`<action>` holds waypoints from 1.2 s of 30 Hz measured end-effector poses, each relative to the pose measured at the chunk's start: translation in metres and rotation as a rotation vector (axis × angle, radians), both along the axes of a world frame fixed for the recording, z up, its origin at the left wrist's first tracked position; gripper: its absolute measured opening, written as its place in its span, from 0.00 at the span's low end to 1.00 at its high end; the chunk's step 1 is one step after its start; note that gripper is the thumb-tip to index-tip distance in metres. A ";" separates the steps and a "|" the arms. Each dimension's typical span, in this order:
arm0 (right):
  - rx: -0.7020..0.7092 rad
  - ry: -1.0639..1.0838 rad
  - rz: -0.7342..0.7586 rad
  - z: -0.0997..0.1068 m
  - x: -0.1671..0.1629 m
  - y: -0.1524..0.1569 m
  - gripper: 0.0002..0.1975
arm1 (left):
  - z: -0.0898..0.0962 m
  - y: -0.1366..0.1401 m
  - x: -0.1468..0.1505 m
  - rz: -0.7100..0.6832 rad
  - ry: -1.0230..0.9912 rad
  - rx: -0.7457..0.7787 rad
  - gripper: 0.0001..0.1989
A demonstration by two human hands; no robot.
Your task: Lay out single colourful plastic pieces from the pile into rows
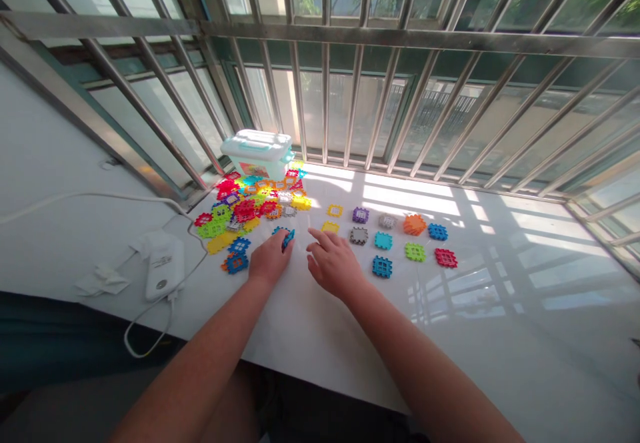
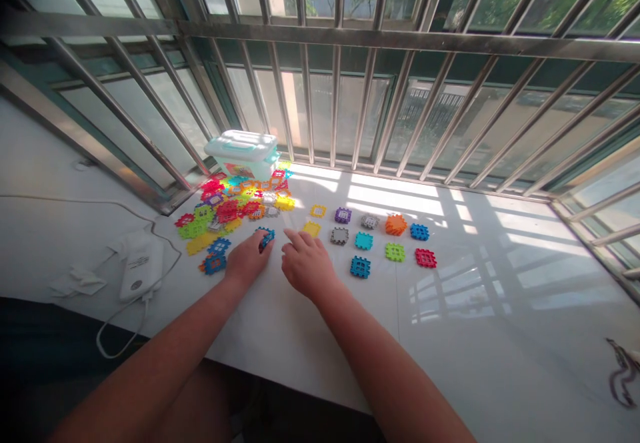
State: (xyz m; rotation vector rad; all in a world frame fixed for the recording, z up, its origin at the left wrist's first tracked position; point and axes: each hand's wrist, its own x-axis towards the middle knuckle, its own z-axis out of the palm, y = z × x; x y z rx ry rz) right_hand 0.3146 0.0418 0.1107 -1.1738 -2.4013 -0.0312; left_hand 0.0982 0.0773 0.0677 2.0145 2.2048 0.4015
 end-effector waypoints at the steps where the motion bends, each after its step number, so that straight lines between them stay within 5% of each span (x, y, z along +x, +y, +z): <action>1: -0.016 -0.059 0.053 0.001 -0.013 0.011 0.11 | 0.000 0.000 -0.001 -0.006 -0.002 -0.006 0.17; 5: -0.080 -0.214 0.160 -0.002 -0.047 0.045 0.14 | 0.002 0.001 -0.002 -0.009 0.000 -0.061 0.16; 10: -0.123 -0.098 0.141 0.002 -0.039 0.046 0.13 | 0.000 0.003 0.000 0.033 -0.006 -0.053 0.26; 15: -0.322 0.441 -0.085 0.009 0.009 -0.006 0.13 | -0.001 0.004 0.004 0.074 0.026 -0.027 0.41; 20: -0.682 0.709 -0.435 -0.006 0.058 -0.081 0.13 | 0.003 0.003 0.008 0.091 0.037 -0.016 0.32; 23: -0.751 0.771 -0.564 -0.019 0.074 -0.114 0.19 | 0.003 0.003 0.008 0.094 0.032 -0.018 0.27; 27: -0.712 0.676 -0.623 -0.031 0.088 -0.139 0.24 | 0.000 0.004 0.008 0.106 0.062 -0.020 0.29; 36: -0.286 0.396 -0.563 -0.051 0.072 -0.148 0.28 | 0.000 0.004 0.009 0.117 0.051 -0.016 0.31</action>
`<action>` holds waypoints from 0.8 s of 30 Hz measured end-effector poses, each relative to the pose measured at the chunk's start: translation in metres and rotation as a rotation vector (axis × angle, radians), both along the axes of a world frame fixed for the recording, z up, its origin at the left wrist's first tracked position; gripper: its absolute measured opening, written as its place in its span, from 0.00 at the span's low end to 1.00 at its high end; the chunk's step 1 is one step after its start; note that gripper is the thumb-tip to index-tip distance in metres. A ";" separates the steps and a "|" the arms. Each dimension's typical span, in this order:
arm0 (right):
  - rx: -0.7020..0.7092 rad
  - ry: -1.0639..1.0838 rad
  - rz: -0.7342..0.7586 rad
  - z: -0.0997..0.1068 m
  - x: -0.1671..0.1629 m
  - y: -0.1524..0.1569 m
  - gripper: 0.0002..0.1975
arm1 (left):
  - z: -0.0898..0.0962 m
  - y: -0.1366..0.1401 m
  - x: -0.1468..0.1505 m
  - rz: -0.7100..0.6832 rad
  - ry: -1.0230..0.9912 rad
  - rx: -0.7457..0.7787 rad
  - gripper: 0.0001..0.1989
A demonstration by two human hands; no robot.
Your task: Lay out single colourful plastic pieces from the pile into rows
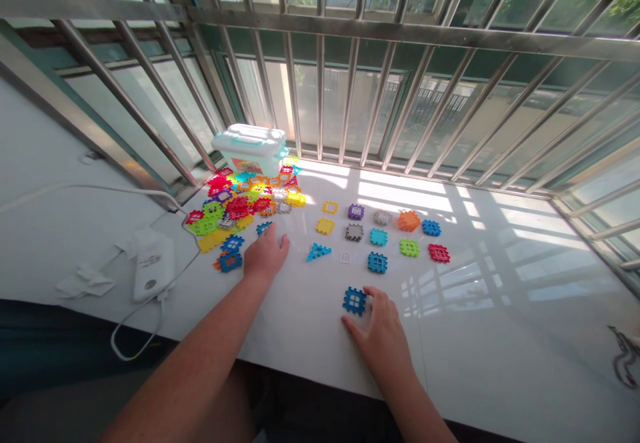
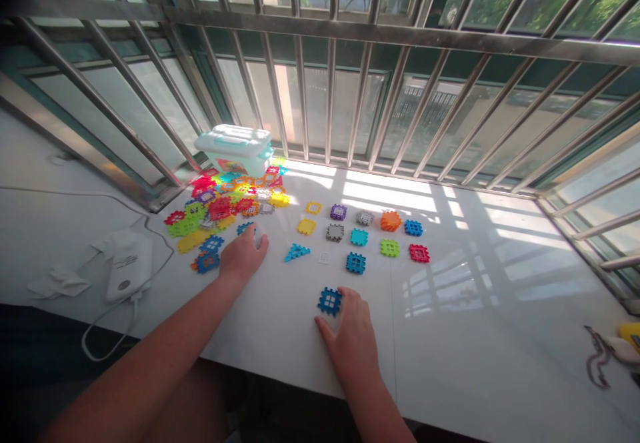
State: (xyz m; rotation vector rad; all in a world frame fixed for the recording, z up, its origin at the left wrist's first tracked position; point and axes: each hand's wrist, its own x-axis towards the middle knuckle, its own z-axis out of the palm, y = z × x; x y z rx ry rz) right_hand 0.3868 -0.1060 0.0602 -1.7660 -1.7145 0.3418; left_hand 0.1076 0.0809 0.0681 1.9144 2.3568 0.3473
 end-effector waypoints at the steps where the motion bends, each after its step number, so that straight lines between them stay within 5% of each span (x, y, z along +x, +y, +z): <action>1: 0.017 -0.015 0.003 0.000 -0.003 0.001 0.26 | 0.001 0.000 0.000 0.001 -0.002 -0.006 0.30; 12: 0.035 -0.011 -0.003 0.003 0.008 0.015 0.21 | -0.001 0.000 0.000 -0.007 0.020 0.002 0.28; 17: 0.109 -0.043 -0.086 0.014 0.048 0.052 0.21 | -0.001 0.000 0.000 -0.005 0.017 0.004 0.29; 24: 0.087 -0.079 0.023 0.009 0.079 0.096 0.23 | -0.001 0.001 0.000 0.004 0.026 -0.004 0.29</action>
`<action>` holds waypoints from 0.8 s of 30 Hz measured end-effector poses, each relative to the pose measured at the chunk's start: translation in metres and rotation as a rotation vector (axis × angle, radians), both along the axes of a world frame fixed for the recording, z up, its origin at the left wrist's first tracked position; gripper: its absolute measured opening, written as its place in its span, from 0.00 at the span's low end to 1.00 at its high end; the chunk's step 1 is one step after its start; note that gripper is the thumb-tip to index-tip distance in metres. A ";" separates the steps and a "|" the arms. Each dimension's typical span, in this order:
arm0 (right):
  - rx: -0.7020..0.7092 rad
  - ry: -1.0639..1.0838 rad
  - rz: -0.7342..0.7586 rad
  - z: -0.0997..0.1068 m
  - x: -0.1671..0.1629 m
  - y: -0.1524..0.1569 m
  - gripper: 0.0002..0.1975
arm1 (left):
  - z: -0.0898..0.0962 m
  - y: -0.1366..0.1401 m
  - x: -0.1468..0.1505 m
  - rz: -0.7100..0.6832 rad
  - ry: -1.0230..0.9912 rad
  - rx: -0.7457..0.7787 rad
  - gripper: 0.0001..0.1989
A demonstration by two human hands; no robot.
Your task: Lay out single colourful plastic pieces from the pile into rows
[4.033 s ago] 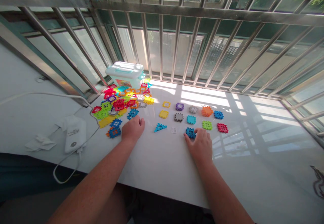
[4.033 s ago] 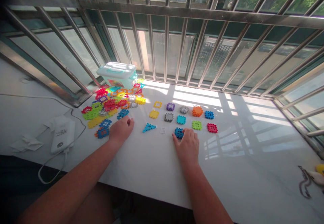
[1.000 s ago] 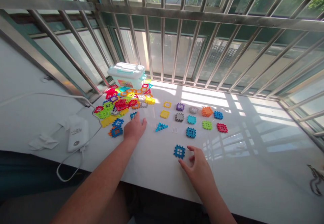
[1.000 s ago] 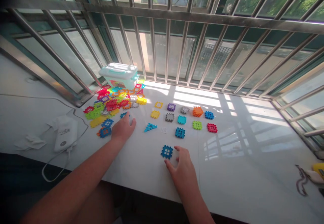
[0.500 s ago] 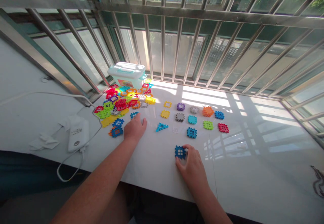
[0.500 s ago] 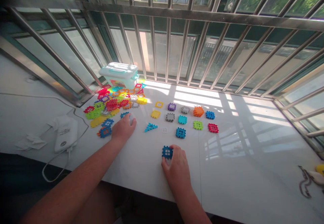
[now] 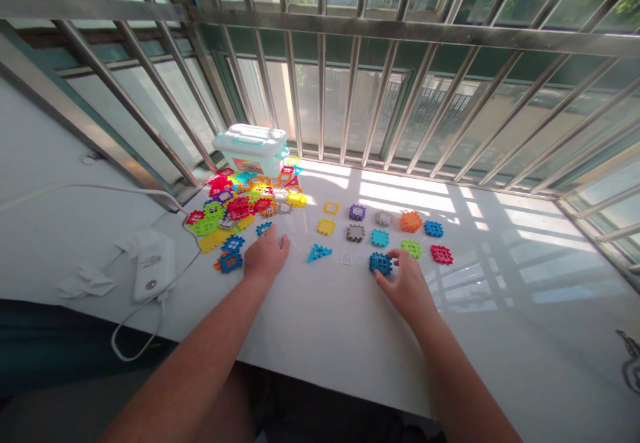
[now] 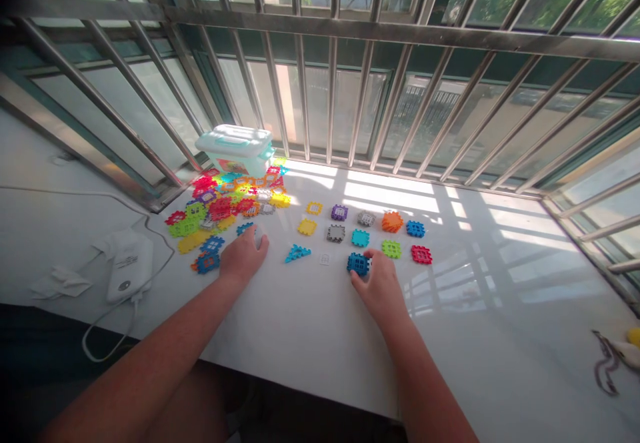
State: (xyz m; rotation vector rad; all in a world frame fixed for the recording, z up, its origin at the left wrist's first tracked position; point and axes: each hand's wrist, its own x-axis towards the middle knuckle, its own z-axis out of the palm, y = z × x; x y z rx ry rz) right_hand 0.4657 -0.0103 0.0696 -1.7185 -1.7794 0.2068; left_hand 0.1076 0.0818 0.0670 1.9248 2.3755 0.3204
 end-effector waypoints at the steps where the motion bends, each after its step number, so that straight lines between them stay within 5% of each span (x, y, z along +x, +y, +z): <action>1: 0.000 -0.010 0.010 -0.001 0.001 0.002 0.23 | 0.000 0.000 0.000 0.001 -0.002 -0.002 0.29; 24: 0.018 -0.113 0.064 -0.004 0.002 0.006 0.25 | 0.002 0.000 0.002 0.034 0.003 0.002 0.31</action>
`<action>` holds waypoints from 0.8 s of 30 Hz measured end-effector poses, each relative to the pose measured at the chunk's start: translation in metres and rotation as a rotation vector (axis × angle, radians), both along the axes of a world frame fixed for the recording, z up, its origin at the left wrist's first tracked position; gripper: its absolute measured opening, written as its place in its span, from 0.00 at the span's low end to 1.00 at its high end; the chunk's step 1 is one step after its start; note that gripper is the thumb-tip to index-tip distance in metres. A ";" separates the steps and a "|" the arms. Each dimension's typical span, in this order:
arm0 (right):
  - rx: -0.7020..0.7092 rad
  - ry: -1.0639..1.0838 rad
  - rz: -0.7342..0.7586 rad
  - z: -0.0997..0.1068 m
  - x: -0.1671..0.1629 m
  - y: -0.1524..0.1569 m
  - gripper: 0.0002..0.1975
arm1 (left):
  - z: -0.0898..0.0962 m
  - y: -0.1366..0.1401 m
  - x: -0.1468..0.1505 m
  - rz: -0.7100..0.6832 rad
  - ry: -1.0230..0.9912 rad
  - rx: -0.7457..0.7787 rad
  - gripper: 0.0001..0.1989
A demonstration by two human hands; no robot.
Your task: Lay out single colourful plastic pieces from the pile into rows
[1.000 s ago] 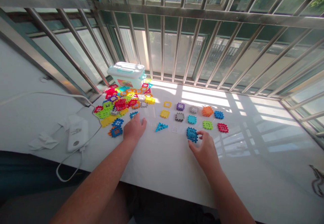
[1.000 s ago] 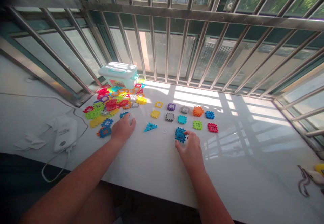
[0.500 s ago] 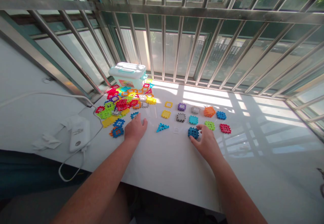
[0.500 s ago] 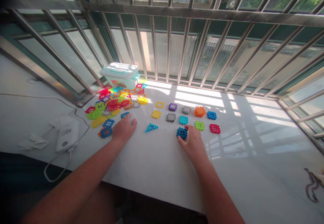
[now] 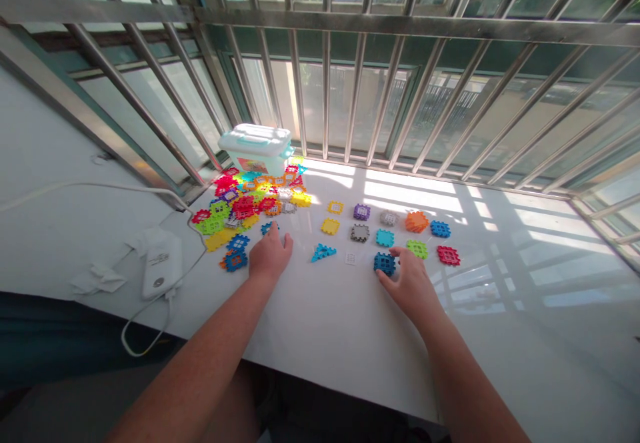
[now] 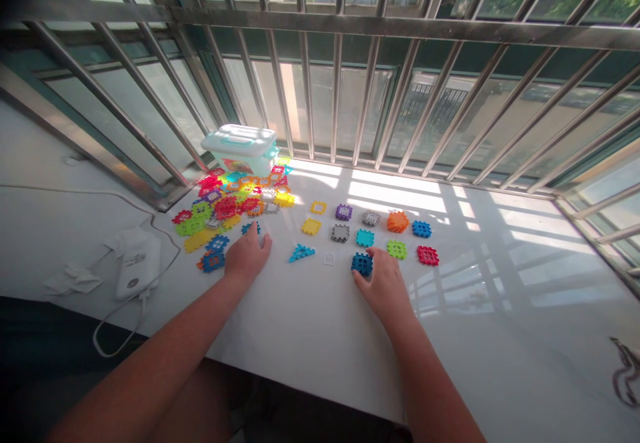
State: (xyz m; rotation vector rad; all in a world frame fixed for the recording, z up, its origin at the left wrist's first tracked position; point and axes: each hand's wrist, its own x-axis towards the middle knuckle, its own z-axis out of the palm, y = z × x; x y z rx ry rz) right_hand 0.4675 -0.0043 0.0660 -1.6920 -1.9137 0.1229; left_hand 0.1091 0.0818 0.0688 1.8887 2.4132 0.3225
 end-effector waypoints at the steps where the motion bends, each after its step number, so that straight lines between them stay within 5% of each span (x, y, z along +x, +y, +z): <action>1: 0.003 -0.007 0.003 0.001 0.000 0.000 0.25 | 0.000 0.000 0.000 -0.008 0.000 0.007 0.29; 7: 0.055 -0.007 0.019 0.014 -0.011 -0.003 0.23 | 0.006 -0.003 0.001 -0.020 -0.036 0.003 0.21; 16: 0.086 0.071 0.176 0.042 -0.076 0.007 0.17 | 0.004 0.000 -0.001 0.004 -0.035 -0.010 0.43; 24: 0.129 0.125 0.259 0.055 -0.115 0.014 0.12 | 0.003 0.001 0.000 0.030 -0.007 -0.025 0.29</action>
